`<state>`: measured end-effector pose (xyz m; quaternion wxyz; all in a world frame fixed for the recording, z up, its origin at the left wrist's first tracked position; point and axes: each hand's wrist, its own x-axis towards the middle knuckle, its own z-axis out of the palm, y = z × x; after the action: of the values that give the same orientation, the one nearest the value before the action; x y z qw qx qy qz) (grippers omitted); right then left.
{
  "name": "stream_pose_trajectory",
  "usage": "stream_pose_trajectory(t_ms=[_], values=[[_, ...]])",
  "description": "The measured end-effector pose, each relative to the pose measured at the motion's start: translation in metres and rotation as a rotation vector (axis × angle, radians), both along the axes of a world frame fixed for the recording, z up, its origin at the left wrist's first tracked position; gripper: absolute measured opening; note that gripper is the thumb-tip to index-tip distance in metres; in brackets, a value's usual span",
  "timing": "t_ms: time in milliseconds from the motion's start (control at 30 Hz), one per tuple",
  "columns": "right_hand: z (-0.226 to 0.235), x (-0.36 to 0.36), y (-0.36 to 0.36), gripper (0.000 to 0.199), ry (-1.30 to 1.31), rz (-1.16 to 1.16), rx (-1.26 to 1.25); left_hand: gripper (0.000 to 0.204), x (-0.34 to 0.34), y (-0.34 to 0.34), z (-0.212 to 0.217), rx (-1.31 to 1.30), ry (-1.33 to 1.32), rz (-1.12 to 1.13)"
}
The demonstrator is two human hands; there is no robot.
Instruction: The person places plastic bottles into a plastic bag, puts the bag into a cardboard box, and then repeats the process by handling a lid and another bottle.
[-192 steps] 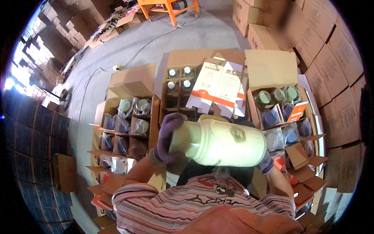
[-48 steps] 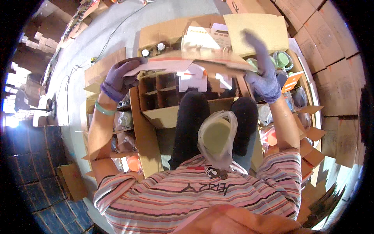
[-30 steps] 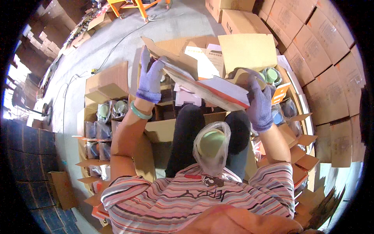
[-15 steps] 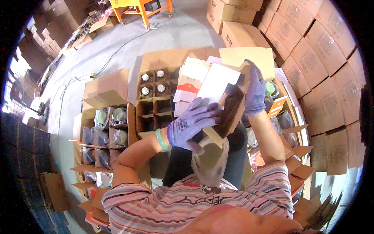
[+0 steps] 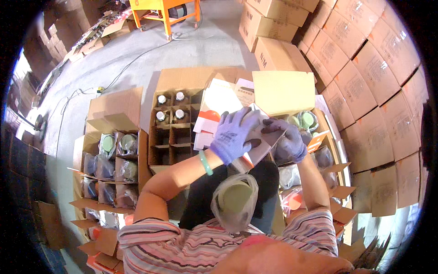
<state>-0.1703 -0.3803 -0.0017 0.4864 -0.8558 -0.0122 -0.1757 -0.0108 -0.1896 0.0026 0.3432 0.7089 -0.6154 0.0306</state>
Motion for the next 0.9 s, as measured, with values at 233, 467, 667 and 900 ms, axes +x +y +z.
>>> stream_pose_trajectory(t_ms=[233,467,667,900], values=[[-0.014,0.024,0.026,0.039,-0.444,-0.713,-0.577,0.053,0.007,-0.066,0.004,0.746,-0.233,-0.107],[-0.037,0.008,0.010,0.022,-0.193,-0.201,-0.548,0.048,0.056,-0.091,-0.041,0.582,0.120,-0.196],[-0.051,0.016,0.004,0.017,0.066,-0.166,-0.647,0.058,0.084,-0.086,-0.059,0.597,0.292,-0.087],[-0.055,-0.004,0.027,0.036,-0.274,-0.686,-0.524,0.065,0.061,-0.039,-0.025,0.663,0.867,-0.140]])
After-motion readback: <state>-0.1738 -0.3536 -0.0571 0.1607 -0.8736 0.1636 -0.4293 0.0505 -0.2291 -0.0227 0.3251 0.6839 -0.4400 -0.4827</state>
